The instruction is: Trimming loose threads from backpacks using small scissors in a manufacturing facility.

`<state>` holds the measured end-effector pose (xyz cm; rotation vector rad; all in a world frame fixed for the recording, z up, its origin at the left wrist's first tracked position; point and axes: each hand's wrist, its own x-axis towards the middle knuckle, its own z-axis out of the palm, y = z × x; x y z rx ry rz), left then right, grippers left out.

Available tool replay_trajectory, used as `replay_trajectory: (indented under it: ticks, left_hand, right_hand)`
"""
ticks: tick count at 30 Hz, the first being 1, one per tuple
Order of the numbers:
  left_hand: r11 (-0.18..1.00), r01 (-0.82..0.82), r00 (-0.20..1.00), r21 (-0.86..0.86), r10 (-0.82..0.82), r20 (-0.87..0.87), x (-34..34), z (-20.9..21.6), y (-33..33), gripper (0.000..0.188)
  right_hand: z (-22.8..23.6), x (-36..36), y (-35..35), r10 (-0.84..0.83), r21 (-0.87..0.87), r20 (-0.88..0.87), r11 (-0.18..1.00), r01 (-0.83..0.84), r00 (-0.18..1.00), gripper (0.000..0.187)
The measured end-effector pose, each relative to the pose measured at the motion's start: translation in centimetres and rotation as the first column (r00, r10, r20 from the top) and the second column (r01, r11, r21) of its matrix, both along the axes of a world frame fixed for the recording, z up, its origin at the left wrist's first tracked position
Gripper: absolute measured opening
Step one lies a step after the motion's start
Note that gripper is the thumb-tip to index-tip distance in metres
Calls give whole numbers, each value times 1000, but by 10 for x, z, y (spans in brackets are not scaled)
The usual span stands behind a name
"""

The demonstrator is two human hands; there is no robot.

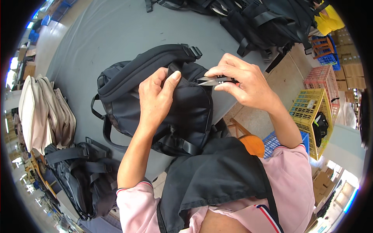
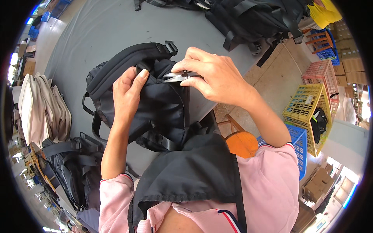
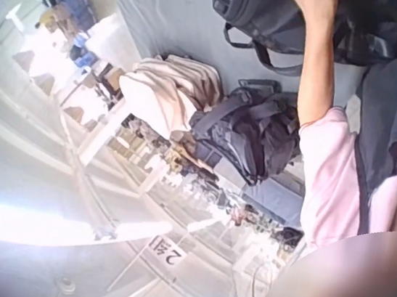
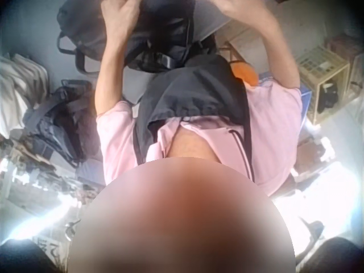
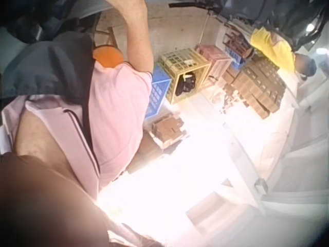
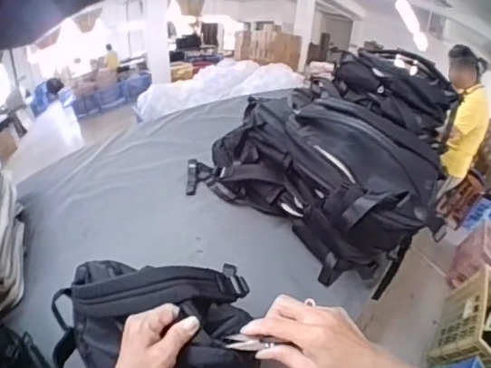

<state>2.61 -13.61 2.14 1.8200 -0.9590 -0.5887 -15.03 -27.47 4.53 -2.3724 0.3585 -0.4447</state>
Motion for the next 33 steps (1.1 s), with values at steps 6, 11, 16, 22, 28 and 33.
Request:
replay_trajectory:
  ticks: [6,11,16,22,28,33]
  left_hand:
    - [999,-3,999,46,2,32,1,-1,-3,36]
    - [999,-6,998,43,3,65,2,-4,-3,36]
    - [999,-9,998,30,7,57,5,-5,-4,39]
    - [1000,-5,998,27,3,62,5,-9,-4,42]
    - [1000,-2,999,27,1,44,5,-9,-5,42]
    - [999,6,999,38,-8,47,3,-8,-5,42]
  right_hand:
    - [6,9,-4,98,-279,-25,955,-101,995,27]
    - [17,12,0,116,-432,-60,892,-130,991,27]
    - [8,11,2,66,-406,61,913,-36,996,26]
    - [15,14,0,105,-479,-31,871,-106,994,29]
    - [14,20,-2,167,-500,-28,851,-158,986,30]
    - [15,20,-5,190,-493,-42,850,-186,981,28]
